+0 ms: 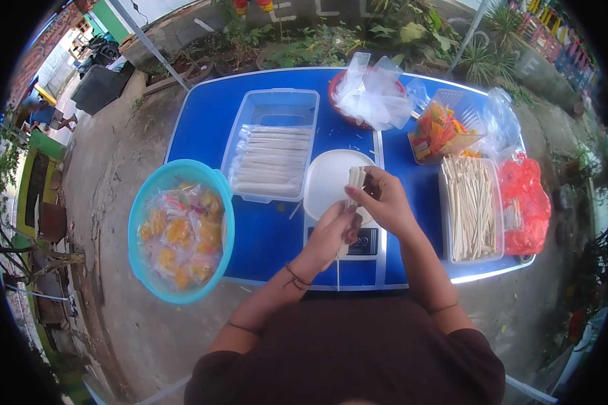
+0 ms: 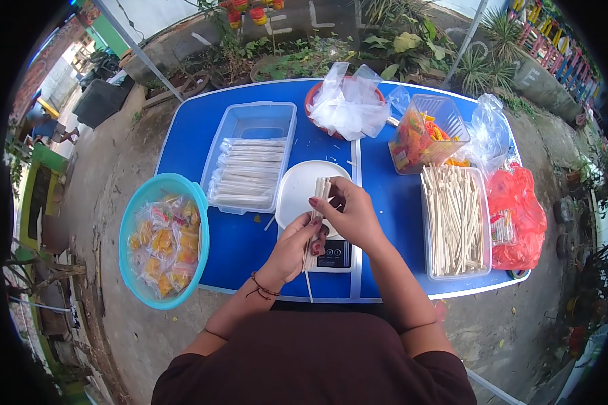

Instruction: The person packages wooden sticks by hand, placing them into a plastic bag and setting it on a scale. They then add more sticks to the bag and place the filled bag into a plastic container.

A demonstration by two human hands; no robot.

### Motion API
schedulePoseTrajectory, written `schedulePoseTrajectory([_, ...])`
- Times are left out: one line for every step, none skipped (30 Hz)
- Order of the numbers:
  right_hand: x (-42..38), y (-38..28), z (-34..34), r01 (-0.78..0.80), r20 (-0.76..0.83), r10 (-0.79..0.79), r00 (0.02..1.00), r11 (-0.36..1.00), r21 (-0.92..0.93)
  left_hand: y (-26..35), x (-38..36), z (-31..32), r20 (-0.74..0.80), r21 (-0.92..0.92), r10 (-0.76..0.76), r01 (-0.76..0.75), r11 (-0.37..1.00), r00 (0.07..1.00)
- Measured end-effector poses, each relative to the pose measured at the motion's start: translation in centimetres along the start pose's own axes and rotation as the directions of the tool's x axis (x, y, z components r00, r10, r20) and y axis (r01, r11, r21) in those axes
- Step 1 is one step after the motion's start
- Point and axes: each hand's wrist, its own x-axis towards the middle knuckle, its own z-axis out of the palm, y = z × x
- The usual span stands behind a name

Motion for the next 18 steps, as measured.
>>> schedulePoseTrajectory([-0.1, 0.5, 0.4, 0.010, -0.049, -0.008, 0.999, 0.999, 0.046, 0.1, -0.1, -0.4, -0.004, -0.044, -0.009, 0.009, 0.999, 1.000])
schedulePoseTrajectory([-0.3, 0.6, 0.5, 0.043, -0.080, -0.039, 0.996, 0.998, 0.041, 0.1, -0.1, -0.7, -0.006, -0.089, -0.019, 0.018, 0.996, 1.000])
schedulePoseTrajectory([-0.6, 0.8, 0.6, 0.073, -0.109, -0.068, 0.992, 0.997, 0.036, 0.1, 0.0, -1.1, -0.022, -0.150, -0.014, 0.011, 0.989, 1.000])
schedulePoseTrajectory([-0.9, 0.9, 0.8, 0.101, -0.138, -0.096, 0.986, 0.994, 0.030, 0.1, 0.3, -1.6, -0.039, -0.211, -0.011, 0.002, 0.977, 0.999])
schedulePoseTrajectory([-1.1, 1.1, 0.9, 0.118, -0.152, -0.112, 0.982, 0.993, 0.027, 0.3, 0.6, -1.8, -0.058, -0.271, -0.008, -0.008, 0.963, 0.998])
schedulePoseTrajectory([-1.3, 1.2, 1.1, 0.135, -0.165, -0.129, 0.978, 0.991, 0.022, 0.5, 0.8, -1.9, -0.093, -0.291, 0.007, -0.034, 0.956, 0.996])
schedulePoseTrajectory([-1.6, 1.4, 1.3, 0.152, -0.178, -0.146, 0.973, 0.988, 0.018, 0.7, 1.1, -2.0, -0.127, -0.310, 0.021, -0.060, 0.949, 0.992])
schedulePoseTrajectory([-2.0, 1.3, 1.4, 0.159, -0.143, -0.164, 0.976, 0.986, -0.045, 1.0, 1.4, -2.0, -0.161, -0.327, 0.034, -0.086, 0.941, 0.986])
schedulePoseTrajectory([-2.6, 1.0, 1.4, 0.168, -0.108, -0.180, 0.978, 0.980, -0.107, 1.2, 1.8, -2.1, -0.180, -0.355, 0.039, -0.102, 0.929, 0.983])
schedulePoseTrajectory([-3.2, 0.6, 1.3, 0.180, -0.071, -0.194, 0.978, 0.969, -0.168, 1.5, 2.1, -2.2, -0.165, -0.399, 0.058, -0.121, 0.909, 0.985])
schedulePoseTrajectory([-3.8, 0.0, 1.2, 0.154, 0.001, -0.158, 0.988, 0.962, -0.226, 1.8, 2.2, -2.4, -0.151, -0.442, 0.078, -0.138, 0.886, 0.985])
schedulePoseTrajectory([-4.3, -0.7, 1.0, 0.096, 0.085, -0.076, 0.993, 0.961, -0.259, 2.2, 2.4, -2.5, -0.138, -0.484, 0.100, -0.155, 0.862, 0.985])
schedulePoseTrajectory([-4.6, -1.4, 0.9, 0.042, 0.165, 0.008, 0.986, 0.954, -0.297, 2.7, 2.4, -2.5, -0.116, -0.502, 0.121, -0.164, 0.849, 0.986])
schedulePoseTrajectory([-4.9, -1.6, 0.9, -0.008, 0.238, 0.094, 0.967, 0.941, -0.338, 3.0, 2.5, -2.6, -0.092, -0.535, 0.135, -0.163, 0.829, 0.987])
schedulePoseTrajectory([-5.2, -1.3, 0.9, 0.040, 0.293, 0.064, 0.954, 0.942, -0.334, 3.2, 2.6, -2.8, -0.068, -0.567, 0.148, -0.160, 0.808, 0.987])
schedulePoseTrajectory([-5.3, -0.9, 0.9, 0.014, 0.307, 0.079, 0.948, 0.957, -0.288, 3.4, 2.7, -2.8, -0.043, -0.599, 0.161, -0.155, 0.786, 0.986])
schedulePoseTrajectory([-5.5, -0.5, 0.8, -0.013, 0.321, 0.093, 0.942, 0.970, -0.243, 3.6, 2.6, -2.7, -0.043, -0.596, 0.167, -0.159, 0.787, 0.985])
schedulePoseTrajectory([-5.6, -0.3, 0.7, -0.042, 0.336, 0.108, 0.936, 0.980, -0.197, 3.7, 2.7, -2.6, -0.073, -0.568, 0.183, -0.192, 0.800, 0.980])
